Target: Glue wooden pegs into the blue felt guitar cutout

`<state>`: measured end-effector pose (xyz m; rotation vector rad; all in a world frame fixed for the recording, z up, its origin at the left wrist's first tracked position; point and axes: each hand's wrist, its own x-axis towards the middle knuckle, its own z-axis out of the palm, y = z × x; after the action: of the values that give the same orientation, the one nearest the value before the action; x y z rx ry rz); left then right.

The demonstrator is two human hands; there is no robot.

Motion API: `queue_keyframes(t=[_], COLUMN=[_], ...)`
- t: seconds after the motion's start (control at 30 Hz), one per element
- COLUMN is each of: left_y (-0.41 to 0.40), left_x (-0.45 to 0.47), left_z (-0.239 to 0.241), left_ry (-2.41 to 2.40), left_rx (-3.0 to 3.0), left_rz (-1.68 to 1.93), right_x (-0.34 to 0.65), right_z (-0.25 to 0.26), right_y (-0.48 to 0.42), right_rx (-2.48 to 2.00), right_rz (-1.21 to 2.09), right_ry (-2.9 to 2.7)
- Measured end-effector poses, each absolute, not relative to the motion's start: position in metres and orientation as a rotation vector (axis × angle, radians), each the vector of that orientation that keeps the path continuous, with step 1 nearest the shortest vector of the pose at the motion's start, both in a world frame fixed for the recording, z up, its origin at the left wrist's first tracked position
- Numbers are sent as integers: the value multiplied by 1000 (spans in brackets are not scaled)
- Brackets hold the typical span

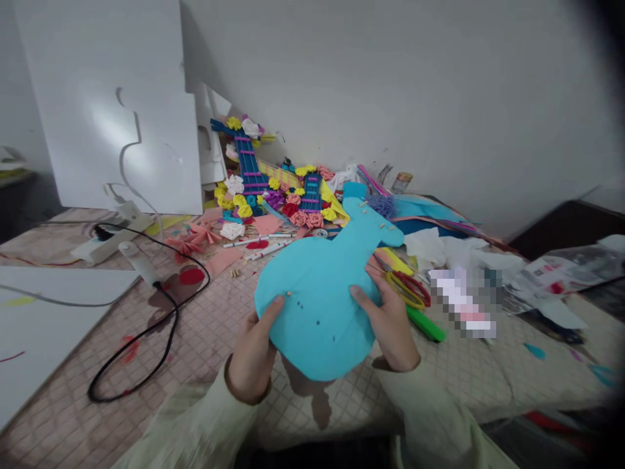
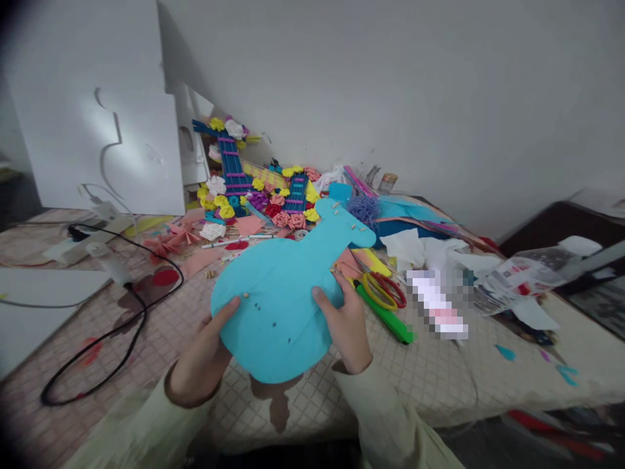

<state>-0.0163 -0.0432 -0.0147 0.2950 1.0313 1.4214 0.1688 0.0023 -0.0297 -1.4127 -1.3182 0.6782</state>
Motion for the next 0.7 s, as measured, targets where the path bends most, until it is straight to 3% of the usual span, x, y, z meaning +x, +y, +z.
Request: queue_keyframes(t=[0.37,0.7], left_y=[-39,-35], left_x=[-14,-12], left_z=[-31,-40], left_ry=[1025,899], left_rx=[260,177], left_rz=[1503,1496], right_x=[170,173], right_z=[-24,-28], right_y=[19,61], right_rx=[-1415,-1318], right_rz=[653,853], right_ry=[-1459,-1577])
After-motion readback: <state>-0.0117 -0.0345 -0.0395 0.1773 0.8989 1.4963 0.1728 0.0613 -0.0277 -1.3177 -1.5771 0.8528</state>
